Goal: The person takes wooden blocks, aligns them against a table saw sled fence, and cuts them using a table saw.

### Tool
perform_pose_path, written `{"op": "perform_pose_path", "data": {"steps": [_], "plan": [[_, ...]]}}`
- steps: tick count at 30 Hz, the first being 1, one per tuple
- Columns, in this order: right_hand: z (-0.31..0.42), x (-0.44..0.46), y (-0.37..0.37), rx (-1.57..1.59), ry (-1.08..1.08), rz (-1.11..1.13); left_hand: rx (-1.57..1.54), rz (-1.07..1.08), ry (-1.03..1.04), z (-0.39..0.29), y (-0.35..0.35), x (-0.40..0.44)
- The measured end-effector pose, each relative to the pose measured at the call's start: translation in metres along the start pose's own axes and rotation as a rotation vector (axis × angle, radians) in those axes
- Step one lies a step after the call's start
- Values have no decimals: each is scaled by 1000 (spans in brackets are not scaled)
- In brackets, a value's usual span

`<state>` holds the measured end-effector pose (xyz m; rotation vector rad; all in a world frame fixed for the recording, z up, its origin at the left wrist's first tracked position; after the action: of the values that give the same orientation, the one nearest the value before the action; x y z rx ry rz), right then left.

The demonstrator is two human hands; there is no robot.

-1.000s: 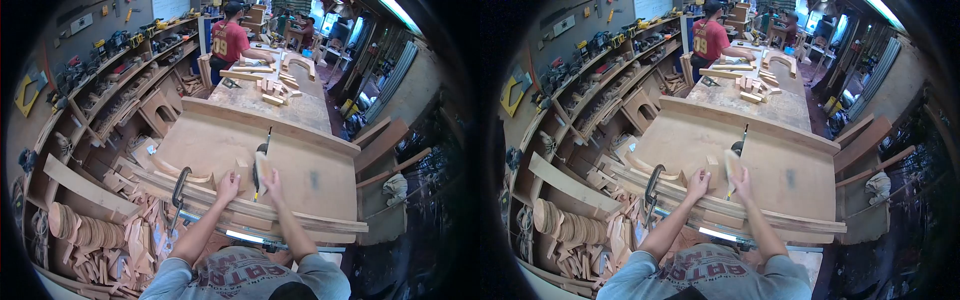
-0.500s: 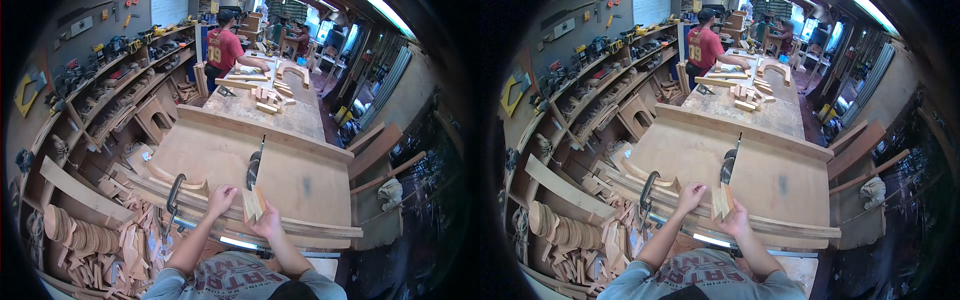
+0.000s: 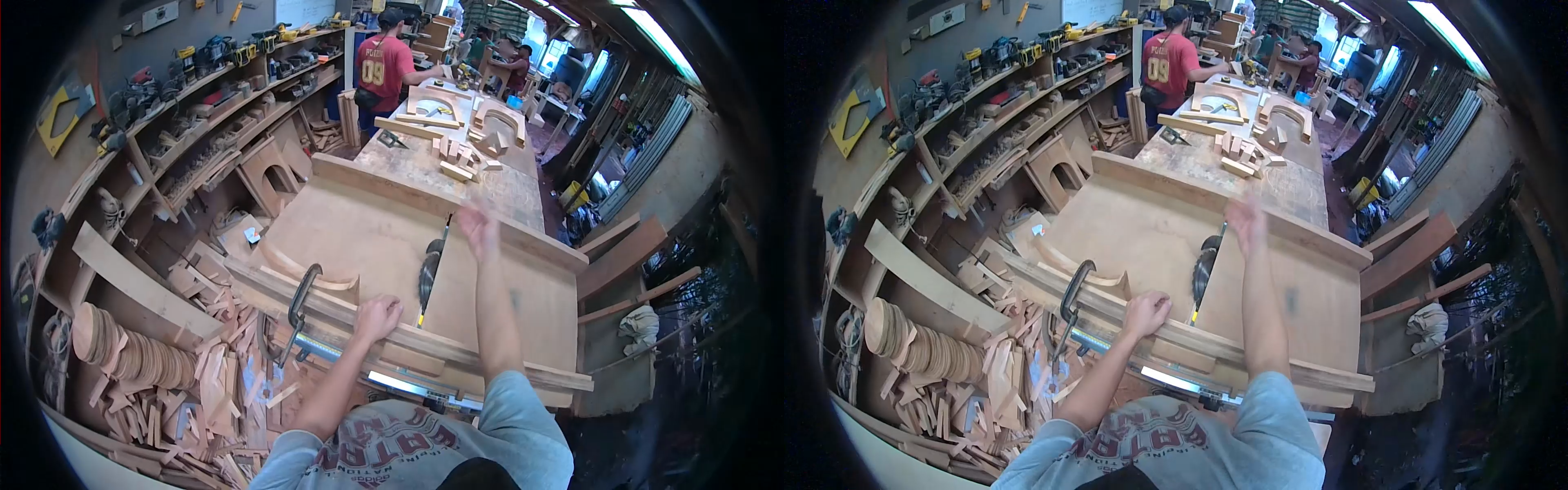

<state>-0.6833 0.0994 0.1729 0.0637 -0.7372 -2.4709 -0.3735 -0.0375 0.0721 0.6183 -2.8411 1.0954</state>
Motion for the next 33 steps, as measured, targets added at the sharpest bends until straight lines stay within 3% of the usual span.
{"op": "perform_pose_path", "data": {"steps": [2, 3, 4, 6, 9, 11, 12, 14, 18, 20, 24, 26, 28, 30, 32, 33], "plan": [[-46, -59, -16, -410, 275, -54, -5, 3, 10, -1, 0, -2], [-66, -83, -34, -632, 270, 13, 16, 7, 27, -2, 0, -2], [-85, -108, -57, -854, 261, 81, 38, 10, 45, -3, -1, 0], [-89, -173, -80, -1175, -29, 136, 63, 15, 32, -6, -2, 0], [-58, -268, -80, -1211, 93, -30, 85, 13, 14, -9, 1, 1], [-44, -320, -83, -1520, 159, -235, 86, 19, 11, -6, 4, -1], [-47, -336, -83, -1514, 171, -253, 94, 25, 17, -6, 4, 0], [-37, -370, -66, -1829, -182, -423, 106, 47, 31, -6, 4, 1], [-65, -427, -38, -1771, -246, -576, 134, 135, -33, -10, 1, 0], [-93, -473, -29, -1498, -205, -466, 161, 156, -72, -8, 2, -1], [-143, -611, -52, -1337, 209, -508, 125, 188, -98, 24, 24, 7], [-169, -707, -79, -1305, 384, -633, 190, 193, -49, 6, 16, 2], [-209, -800, -126, -1141, 861, -746, 215, 143, 88, 31, 31, 17], [-265, -900, -174, -1173, 1109, -613, 254, 135, 70, 18, 29, 12], [-365, -1001, -230, -1142, 1209, -359, 280, 130, 51, 18, 29, 12], [-377, -1031, -238, -1007, 1287, -479, 291, 132, 52, 11, 30, 8]]}}
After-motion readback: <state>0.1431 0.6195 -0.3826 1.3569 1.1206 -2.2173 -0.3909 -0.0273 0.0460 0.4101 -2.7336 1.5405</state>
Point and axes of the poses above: each hand's wrist, its own x-axis towards the middle knuckle, its own y-axis out of the palm, z = x × y, the point moved 6 cm from there along x, towards the middle knuckle, and after that the axes turned 6 degrees about z, right-handed, at the moved point
